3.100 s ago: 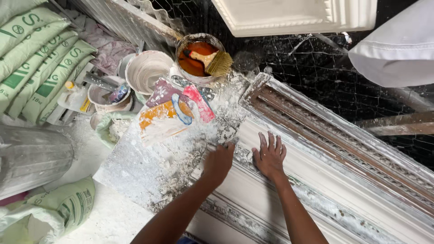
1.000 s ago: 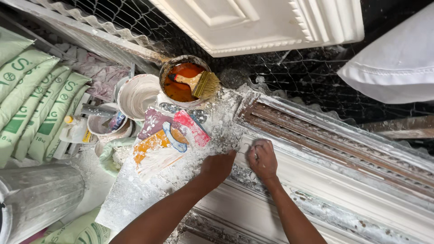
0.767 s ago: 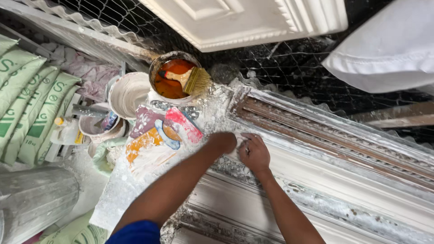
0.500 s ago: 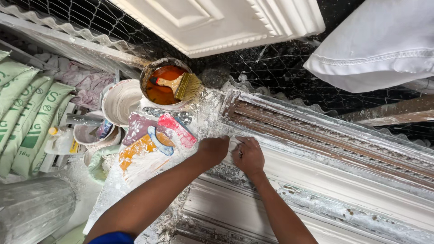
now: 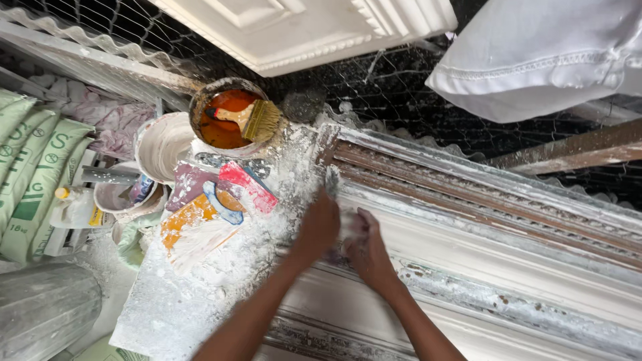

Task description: The person uses a small scraper to remove dried plaster residue from decorative white molding pieces laid on a work table, working along the grooves and edges of each piece and moving finished pieces aside to reach others.

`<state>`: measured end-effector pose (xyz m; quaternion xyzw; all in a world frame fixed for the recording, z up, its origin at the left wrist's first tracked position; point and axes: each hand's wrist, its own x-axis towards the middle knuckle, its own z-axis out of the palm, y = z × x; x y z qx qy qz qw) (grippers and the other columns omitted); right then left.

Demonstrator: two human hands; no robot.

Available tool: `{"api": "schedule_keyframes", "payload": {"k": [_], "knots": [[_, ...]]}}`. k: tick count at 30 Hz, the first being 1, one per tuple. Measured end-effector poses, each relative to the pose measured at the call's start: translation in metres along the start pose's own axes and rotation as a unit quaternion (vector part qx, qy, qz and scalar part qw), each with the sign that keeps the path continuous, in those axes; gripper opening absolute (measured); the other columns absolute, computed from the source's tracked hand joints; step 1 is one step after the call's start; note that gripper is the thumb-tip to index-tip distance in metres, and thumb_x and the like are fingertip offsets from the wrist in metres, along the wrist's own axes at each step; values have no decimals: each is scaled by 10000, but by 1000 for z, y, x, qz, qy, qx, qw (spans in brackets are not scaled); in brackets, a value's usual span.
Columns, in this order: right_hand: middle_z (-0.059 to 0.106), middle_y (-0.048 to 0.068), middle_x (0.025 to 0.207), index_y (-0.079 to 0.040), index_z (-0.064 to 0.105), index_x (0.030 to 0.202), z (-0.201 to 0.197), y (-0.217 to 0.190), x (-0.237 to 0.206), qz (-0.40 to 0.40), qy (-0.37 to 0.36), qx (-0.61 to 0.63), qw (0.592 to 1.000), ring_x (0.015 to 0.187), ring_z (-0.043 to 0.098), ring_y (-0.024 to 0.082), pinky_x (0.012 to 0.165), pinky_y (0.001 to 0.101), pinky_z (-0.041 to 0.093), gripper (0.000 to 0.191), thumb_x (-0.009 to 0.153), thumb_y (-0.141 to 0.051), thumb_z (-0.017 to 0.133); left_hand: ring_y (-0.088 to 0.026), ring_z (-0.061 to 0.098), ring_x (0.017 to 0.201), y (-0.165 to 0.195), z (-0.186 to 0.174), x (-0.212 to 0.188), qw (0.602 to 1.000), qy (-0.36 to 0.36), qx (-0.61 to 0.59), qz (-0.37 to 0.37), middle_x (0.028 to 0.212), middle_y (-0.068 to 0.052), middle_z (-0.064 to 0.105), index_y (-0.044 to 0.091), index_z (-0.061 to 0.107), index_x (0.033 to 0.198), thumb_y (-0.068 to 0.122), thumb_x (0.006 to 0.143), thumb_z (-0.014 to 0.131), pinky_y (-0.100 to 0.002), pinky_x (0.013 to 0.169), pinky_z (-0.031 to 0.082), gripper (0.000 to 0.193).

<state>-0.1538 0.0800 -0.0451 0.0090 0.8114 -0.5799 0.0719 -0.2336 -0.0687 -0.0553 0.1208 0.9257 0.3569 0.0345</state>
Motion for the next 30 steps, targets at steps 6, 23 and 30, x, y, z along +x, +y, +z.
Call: {"api": "schedule_keyframes", "payload": {"k": [6, 23, 30], "knots": [[748, 189, 923, -208, 431, 1557, -87, -22, -3, 265, -151, -285, 909, 831, 741, 341, 756, 429, 577, 622, 962, -257, 605, -482, 603, 1214, 58, 46, -71, 981, 18, -192, -37, 1359, -406, 538, -166, 294, 1496, 147, 1048, 494, -555, 1048, 486, 582], [720, 113, 990, -239, 612, 1328, -135, 10, 103, -50, -335, -532, 776, 778, 717, 304, 726, 468, 598, 375, 1005, -388, 493, -301, 679, 876, 43, 88, -10, 974, -4, 210, 82, 943, -150, 738, 11, 715, 1038, 100, 893, 662, -446, 769, 546, 178], [741, 138, 869, -381, 413, 1547, -158, -20, 80, 146, -383, -570, 712, 755, 729, 257, 809, 429, 606, 521, 1033, -462, 445, -276, 700, 893, 65, 87, -9, 944, -41, 306, 117, 981, -161, 745, 13, 707, 980, 167, 847, 654, -432, 836, 571, 211]]}}
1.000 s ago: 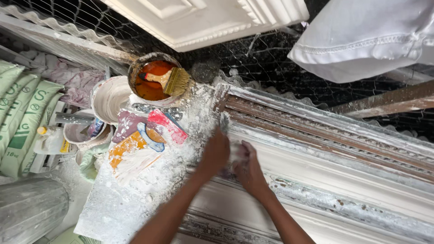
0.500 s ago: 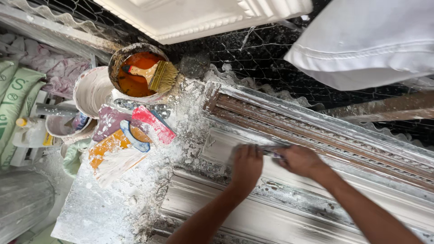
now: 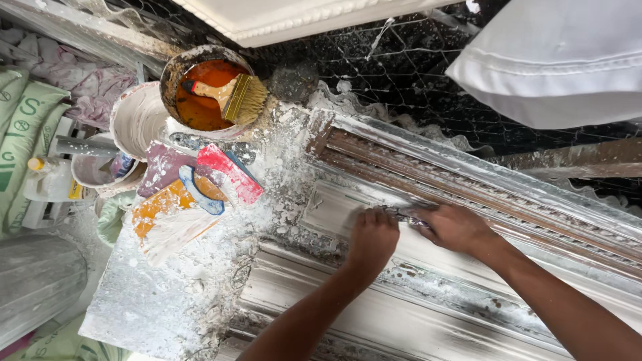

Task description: The person uses a small scraper to remove dried plaster residue from decorative white molding pieces laid on a work table, working along the grooves and edges of each piece and moving finished pieces aside to reach others.

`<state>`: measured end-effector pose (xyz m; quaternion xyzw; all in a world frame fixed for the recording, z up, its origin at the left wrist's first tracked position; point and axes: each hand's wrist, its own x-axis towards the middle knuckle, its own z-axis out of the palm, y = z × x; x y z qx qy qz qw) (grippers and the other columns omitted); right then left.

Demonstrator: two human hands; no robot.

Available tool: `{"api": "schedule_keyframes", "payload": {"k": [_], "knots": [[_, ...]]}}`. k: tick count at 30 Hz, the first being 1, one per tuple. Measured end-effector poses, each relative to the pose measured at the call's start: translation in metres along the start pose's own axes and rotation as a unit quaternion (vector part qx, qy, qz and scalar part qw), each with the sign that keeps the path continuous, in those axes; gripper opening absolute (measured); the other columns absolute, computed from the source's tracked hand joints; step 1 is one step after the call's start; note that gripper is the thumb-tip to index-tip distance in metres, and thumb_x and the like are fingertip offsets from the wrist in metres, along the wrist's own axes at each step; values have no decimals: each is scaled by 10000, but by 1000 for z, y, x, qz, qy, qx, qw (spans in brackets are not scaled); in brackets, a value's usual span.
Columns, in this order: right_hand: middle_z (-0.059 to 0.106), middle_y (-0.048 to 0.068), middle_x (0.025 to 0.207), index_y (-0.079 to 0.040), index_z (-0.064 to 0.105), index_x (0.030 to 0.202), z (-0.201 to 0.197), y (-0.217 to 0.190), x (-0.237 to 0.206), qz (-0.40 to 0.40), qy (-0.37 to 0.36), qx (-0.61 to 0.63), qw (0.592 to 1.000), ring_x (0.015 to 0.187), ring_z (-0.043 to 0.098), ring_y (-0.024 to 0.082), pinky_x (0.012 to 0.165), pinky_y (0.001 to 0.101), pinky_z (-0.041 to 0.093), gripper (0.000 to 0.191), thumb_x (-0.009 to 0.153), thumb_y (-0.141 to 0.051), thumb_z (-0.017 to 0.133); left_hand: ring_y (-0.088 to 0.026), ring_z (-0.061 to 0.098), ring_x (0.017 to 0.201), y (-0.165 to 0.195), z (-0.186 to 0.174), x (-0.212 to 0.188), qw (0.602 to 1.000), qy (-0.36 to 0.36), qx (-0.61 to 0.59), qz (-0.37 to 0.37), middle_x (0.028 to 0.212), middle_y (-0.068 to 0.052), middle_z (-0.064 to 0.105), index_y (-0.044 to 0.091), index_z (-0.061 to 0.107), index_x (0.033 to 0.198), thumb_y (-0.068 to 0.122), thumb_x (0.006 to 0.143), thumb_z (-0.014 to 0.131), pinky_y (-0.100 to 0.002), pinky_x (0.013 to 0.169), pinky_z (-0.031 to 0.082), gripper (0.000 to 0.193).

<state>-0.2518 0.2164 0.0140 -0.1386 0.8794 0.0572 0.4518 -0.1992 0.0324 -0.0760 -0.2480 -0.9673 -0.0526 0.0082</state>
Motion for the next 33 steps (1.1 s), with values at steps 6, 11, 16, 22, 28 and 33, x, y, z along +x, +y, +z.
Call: {"api": "schedule_keyframes", "payload": {"k": [6, 11, 16, 22, 28, 33], "knots": [[721, 155, 1000, -251, 571, 1411, 0, -21, 40, -199, 245, 37, 948, 757, 706, 342, 655, 490, 597, 456, 975, -377, 535, -302, 695, 964, -27, -3, -9, 997, 17, -54, -60, 1049, -171, 733, -9, 708, 1075, 115, 915, 719, -441, 838, 565, 203], [730, 100, 944, -270, 577, 1377, 12, 0, 22, -66, 94, 8, 993, 790, 736, 277, 774, 466, 598, 401, 1009, -409, 500, -295, 704, 962, -12, 6, -4, 1000, -17, -11, -3, 1040, -196, 743, -11, 721, 999, 141, 883, 727, -461, 920, 558, 192], [726, 131, 856, -260, 585, 1362, 7, -24, 38, -83, 112, 32, 990, 742, 728, 292, 721, 458, 605, 392, 1013, -418, 501, -332, 715, 972, -29, 8, -5, 998, 15, -17, -59, 1018, -197, 753, 13, 733, 983, 141, 897, 735, -467, 865, 562, 154], [690, 112, 761, -271, 567, 1384, -2, -28, 45, -72, 85, 0, 994, 627, 687, 236, 638, 430, 607, 390, 1028, -405, 481, -301, 714, 971, -40, 6, -7, 999, 11, -2, -50, 1043, -199, 749, 1, 722, 1040, 169, 890, 709, -462, 881, 573, 225], [697, 120, 779, -240, 584, 1370, -6, -39, 57, -79, 76, 20, 994, 636, 660, 236, 664, 448, 595, 362, 1057, -385, 474, -283, 712, 917, -41, 15, -9, 995, 23, 37, -88, 1023, -194, 748, -8, 714, 1038, 153, 886, 720, -424, 813, 585, 221], [715, 163, 827, -169, 582, 1365, -4, -31, 59, -228, 213, 19, 950, 609, 686, 253, 695, 480, 597, 431, 962, -321, 556, -275, 717, 906, -48, 9, -7, 996, 27, 31, -82, 1007, -175, 750, 14, 714, 1007, 150, 864, 713, -446, 828, 587, 197]]}}
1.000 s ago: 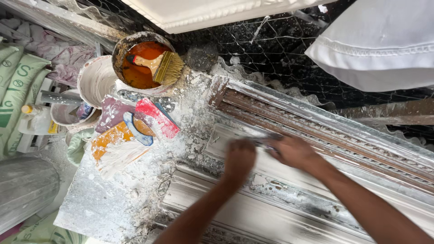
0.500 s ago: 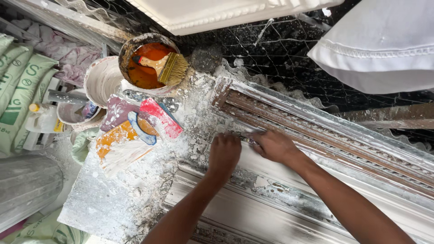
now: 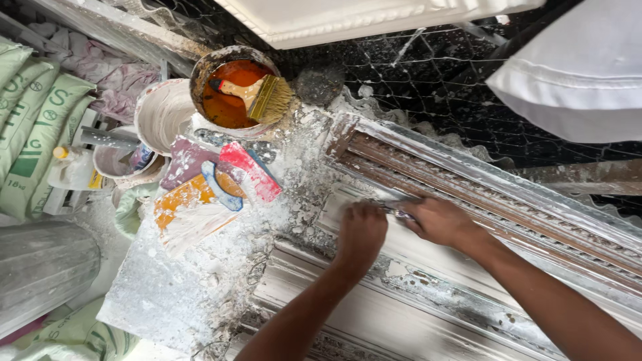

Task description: The person uses a small scraper to remove dried plaster residue from decorative white molding pieces laid on a work table, working along the grooves and edges of each piece and moving finished pieces aside to reach others.

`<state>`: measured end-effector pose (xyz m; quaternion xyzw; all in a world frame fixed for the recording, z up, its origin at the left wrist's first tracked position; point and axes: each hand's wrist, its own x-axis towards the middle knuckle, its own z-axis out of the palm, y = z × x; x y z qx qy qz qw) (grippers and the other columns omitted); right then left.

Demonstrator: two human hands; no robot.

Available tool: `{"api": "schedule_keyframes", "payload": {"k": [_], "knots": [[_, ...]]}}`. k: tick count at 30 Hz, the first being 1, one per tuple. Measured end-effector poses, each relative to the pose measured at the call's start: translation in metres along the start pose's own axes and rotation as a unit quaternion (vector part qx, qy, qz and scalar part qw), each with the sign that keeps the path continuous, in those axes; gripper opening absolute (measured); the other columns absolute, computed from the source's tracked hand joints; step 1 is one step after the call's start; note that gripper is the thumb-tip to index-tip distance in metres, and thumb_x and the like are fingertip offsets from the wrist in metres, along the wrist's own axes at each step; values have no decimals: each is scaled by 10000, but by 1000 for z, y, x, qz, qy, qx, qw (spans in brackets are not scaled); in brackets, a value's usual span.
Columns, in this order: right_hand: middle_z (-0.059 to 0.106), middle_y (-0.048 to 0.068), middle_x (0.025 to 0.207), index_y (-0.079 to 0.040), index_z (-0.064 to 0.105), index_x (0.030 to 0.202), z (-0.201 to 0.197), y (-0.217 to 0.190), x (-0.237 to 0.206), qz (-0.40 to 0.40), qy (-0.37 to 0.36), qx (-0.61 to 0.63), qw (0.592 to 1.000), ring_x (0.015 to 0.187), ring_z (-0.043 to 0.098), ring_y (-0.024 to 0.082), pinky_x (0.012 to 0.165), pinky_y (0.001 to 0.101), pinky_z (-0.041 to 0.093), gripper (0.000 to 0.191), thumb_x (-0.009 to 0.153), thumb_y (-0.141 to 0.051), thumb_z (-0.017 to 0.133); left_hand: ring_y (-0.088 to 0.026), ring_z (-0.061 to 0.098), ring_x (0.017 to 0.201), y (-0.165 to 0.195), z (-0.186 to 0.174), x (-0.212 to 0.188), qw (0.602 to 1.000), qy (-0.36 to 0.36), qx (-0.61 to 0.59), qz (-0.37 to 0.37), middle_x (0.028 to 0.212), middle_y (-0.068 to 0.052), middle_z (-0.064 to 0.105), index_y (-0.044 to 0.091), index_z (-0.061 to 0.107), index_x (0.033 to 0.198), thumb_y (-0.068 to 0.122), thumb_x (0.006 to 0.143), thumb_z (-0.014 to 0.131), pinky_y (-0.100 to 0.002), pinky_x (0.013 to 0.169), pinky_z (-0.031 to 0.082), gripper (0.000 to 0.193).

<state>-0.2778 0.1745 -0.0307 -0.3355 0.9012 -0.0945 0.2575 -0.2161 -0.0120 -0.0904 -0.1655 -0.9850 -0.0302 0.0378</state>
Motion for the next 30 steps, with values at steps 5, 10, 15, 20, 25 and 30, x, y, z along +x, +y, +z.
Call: {"api": "schedule_keyframes", "payload": {"k": [5, 10, 15, 20, 25, 30], "knots": [[727, 125, 828, -212, 636, 1271, -4, -27, 30, 53, 0, 3, 999, 725, 694, 281, 726, 467, 591, 319, 993, -352, 566, -317, 702, 988, -34, -19, 1, 992, -114, -16, -57, 1098, -219, 728, -32, 696, 1114, 64, 982, 665, -432, 822, 579, 166], [691, 136, 764, -239, 503, 1434, -24, -34, 20, 196, -108, 44, 974, 667, 688, 262, 689, 460, 592, 418, 1031, -349, 487, -366, 620, 1254, -34, -32, -16, 987, 104, -106, -58, 1358, -219, 644, 9, 563, 1339, 140, 933, 607, -486, 1005, 537, 429], [666, 163, 798, -85, 416, 1361, -1, -55, -56, 317, 26, 276, 907, 727, 706, 315, 645, 434, 568, 430, 1055, -358, 544, -491, 571, 1194, 45, -32, -28, 806, -5, -569, -163, 1308, -376, 536, -145, 337, 1458, 334, 1105, 493, -547, 966, 500, 615], [326, 269, 1599, -97, 389, 1493, 97, -100, -124, 148, 199, 368, 896, 1404, 327, 408, 678, 401, 611, 708, 838, -172, 648, -383, 672, 931, 33, -25, -7, 777, -66, -609, -145, 1074, -280, 666, -69, 478, 1389, 329, 1076, 424, -503, 816, 532, 510], [425, 210, 1536, -180, 509, 1466, 204, -37, -238, 426, 349, 92, 830, 1468, 336, 363, 1224, 605, 220, 495, 992, -322, 507, -309, 711, 928, -42, -14, 26, 962, -111, -157, 194, 1122, -151, 648, 67, 587, 1228, 205, 950, 603, -453, 707, 598, 310], [304, 263, 1637, -156, 447, 1576, 269, 1, -307, 571, 334, 34, 749, 1515, 239, 462, 1165, 631, 178, 660, 989, -457, 446, -271, 723, 918, -40, -26, 67, 896, -183, 80, 397, 1258, -147, 600, 81, 635, 1218, 187, 984, 597, -369, 685, 607, 260]]}}
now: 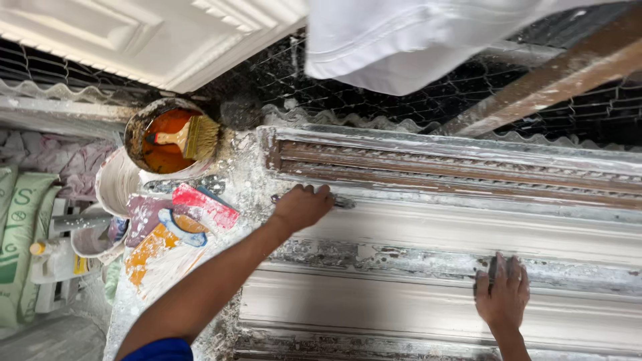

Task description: The person uses a small scraper to remove dried plaster residue from decorative white molding pieces laid on a work table, working along the grooves and edges of each piece and moving finished pieces aside to reach others.

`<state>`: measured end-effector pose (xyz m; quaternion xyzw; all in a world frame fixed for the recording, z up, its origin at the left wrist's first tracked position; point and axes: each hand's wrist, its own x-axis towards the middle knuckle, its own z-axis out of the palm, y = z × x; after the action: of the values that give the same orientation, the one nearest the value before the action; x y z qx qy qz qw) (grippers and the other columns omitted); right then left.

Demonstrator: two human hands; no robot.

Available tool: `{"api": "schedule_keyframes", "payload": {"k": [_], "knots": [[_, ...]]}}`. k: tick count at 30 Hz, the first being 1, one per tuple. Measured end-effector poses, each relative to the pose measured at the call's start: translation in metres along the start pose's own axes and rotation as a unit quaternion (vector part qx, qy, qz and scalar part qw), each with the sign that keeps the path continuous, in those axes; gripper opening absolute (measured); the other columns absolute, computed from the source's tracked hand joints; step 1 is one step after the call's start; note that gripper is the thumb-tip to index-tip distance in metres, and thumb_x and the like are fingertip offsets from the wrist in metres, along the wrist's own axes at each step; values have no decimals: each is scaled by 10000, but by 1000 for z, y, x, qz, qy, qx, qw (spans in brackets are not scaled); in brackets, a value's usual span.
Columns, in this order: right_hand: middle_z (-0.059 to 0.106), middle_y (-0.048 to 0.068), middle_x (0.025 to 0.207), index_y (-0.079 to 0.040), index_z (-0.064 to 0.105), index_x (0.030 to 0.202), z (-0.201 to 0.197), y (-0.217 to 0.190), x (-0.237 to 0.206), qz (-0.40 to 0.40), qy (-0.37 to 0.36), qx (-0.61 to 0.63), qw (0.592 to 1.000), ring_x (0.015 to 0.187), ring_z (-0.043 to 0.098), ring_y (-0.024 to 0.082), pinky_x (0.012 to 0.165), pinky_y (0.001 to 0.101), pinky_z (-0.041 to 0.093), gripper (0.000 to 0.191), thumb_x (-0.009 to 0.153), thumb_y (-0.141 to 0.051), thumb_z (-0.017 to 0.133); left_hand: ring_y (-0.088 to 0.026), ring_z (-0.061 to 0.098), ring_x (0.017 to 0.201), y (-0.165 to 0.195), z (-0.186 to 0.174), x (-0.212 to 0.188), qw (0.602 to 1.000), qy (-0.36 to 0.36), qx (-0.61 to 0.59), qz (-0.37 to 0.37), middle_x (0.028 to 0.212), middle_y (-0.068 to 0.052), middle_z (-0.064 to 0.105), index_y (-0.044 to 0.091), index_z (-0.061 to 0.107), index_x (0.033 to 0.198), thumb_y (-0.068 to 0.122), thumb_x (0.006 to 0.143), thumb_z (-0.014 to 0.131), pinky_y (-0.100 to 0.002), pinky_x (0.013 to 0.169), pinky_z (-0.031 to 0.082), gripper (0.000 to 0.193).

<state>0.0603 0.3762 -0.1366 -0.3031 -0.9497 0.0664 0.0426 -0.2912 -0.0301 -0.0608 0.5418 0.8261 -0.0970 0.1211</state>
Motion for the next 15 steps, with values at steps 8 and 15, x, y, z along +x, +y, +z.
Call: {"api": "schedule_keyframes", "payload": {"k": [8, 15], "knots": [[283, 185, 1680, -218, 477, 1536, -4, -6, 0, 38, -22, 28, 999, 1552, 216, 382, 1210, 622, 173, 621, 982, -496, 437, -208, 740, 836, -58, -30, -27, 986, -102, 84, 104, 1490, -148, 476, 72, 520, 1400, -26, 883, 562, -311, 561, 643, 528], [300, 140, 1682, -210, 460, 1558, -15, -15, 0, 17, -8, 18, 1000, 1545, 235, 352, 1226, 605, 159, 630, 989, -480, 427, -218, 760, 796, -12, -45, 28, 971, -198, 101, 92, 1047, -115, 769, 12, 393, 1561, 83, 1114, 414, -338, 682, 614, 453]]}}
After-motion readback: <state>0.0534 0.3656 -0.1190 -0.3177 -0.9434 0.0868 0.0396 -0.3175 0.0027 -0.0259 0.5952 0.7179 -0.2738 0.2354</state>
